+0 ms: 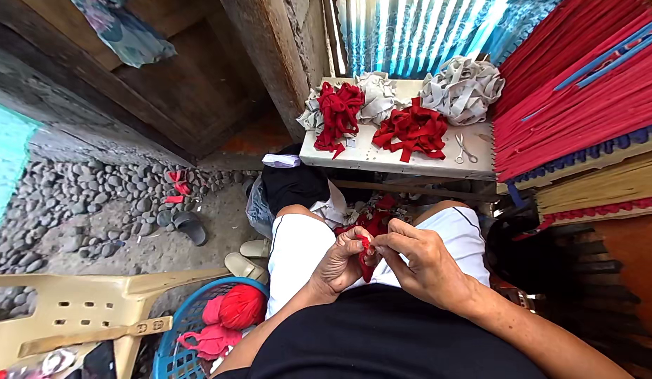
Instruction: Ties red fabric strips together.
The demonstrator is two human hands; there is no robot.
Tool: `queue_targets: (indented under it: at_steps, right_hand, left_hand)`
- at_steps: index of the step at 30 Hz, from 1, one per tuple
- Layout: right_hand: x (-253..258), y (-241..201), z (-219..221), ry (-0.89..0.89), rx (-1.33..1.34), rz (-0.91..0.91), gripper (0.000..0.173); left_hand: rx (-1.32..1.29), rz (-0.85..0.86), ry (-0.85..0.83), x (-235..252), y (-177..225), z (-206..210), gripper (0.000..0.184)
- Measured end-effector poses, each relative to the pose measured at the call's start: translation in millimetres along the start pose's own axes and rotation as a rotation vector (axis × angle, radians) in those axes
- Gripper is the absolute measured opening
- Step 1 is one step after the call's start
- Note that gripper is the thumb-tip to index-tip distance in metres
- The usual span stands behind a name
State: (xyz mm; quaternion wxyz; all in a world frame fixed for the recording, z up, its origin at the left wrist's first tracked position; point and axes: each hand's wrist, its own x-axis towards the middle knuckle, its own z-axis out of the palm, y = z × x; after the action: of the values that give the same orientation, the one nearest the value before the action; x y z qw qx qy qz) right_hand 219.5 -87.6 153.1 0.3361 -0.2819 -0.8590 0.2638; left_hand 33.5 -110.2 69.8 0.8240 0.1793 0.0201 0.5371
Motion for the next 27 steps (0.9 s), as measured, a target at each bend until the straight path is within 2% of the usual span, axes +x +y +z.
queue_targets:
  at_steps: [13, 27]
  right_hand:
    - [-4.5, -1.1, -2.5, 0.0, 0.031, 0.024, 0.022]
    - [-5.0, -0.7, -5.0, -0.019, -0.016, 0.041, 0.023]
  left_hand:
    - [-0.075, -0.031, -0.008, 0.1, -0.8, -2.4, 0.007]
    - [-0.046, -0.038, 0.004, -0.2, -0.9, -1.9, 0.007]
